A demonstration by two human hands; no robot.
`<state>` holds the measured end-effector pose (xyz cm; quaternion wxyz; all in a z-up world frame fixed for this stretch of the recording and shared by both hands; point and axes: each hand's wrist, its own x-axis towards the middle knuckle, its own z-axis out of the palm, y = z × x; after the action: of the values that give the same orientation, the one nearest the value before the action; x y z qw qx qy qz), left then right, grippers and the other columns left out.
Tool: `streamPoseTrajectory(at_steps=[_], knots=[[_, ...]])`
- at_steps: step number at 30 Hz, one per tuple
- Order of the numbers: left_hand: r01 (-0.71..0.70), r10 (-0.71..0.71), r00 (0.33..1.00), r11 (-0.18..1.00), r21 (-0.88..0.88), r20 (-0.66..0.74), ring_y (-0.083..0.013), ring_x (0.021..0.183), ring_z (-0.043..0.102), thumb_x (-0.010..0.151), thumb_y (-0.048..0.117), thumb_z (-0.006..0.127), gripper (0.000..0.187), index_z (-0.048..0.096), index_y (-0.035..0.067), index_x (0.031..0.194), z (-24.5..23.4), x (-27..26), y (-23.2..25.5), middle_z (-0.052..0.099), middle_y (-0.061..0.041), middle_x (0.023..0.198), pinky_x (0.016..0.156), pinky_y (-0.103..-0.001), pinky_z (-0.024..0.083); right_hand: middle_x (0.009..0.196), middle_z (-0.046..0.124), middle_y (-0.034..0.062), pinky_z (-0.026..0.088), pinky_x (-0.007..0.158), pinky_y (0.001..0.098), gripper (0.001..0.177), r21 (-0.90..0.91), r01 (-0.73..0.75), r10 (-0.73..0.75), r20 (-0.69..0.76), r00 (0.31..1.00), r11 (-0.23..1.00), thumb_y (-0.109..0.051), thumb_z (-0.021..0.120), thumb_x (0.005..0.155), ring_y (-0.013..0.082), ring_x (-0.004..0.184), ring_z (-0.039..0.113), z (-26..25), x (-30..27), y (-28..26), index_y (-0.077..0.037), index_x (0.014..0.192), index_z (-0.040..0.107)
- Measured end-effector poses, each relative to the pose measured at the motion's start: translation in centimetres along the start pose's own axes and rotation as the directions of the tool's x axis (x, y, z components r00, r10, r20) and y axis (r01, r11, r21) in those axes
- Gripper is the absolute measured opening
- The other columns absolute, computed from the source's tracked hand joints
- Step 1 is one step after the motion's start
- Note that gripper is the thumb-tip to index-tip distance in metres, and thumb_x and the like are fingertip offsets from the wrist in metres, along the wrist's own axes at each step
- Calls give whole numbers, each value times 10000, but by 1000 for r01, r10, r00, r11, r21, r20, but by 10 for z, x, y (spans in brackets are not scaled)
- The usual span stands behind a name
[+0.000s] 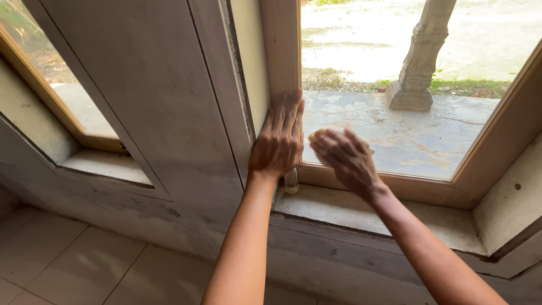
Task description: The person cleans a window by placing a spray bottle on the window sill and wiping the glass pane with a cloth.
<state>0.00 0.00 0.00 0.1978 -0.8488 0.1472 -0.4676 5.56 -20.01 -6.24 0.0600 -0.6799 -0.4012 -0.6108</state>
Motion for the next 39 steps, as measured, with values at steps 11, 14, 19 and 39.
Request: streamPoseTrajectory(at_steps=[11,14,19,39], knots=[[10,-11,999,1000,-21,-48,-390,1448,436,984,240,455,588,456,-79,1478,1,-1,2,293,-207,1626,1145,-485,464,1352,616,38,332,1081,423,470,75,190,-200,167,965,979,-12,683,903,202,1279,477,5,-11,-1,-217,1324,645],[13,-13,998,1000,-8,-53,-390,1441,443,992,228,460,578,456,-75,1484,2,0,0,301,-203,1626,1134,-484,470,1359,586,48,330,1039,447,402,50,31,-33,39,999,998,-79,708,925,230,1263,458,-1,-4,11,-219,1297,646],[11,-9,999,999,39,-33,-375,1450,448,958,173,450,580,461,-58,1490,4,-2,0,304,-189,1626,1139,-471,466,1386,560,51,357,1041,419,476,120,-199,197,25,980,973,74,622,968,222,1276,452,14,-16,4,-214,1346,656],[11,-10,999,1000,11,-49,-388,1460,430,957,186,472,593,460,-70,1491,-2,-2,0,298,-193,1638,1158,-471,457,1337,527,74,299,1024,426,395,118,-186,194,-59,979,975,-45,664,992,233,1230,433,8,-4,12,-192,1356,618]])
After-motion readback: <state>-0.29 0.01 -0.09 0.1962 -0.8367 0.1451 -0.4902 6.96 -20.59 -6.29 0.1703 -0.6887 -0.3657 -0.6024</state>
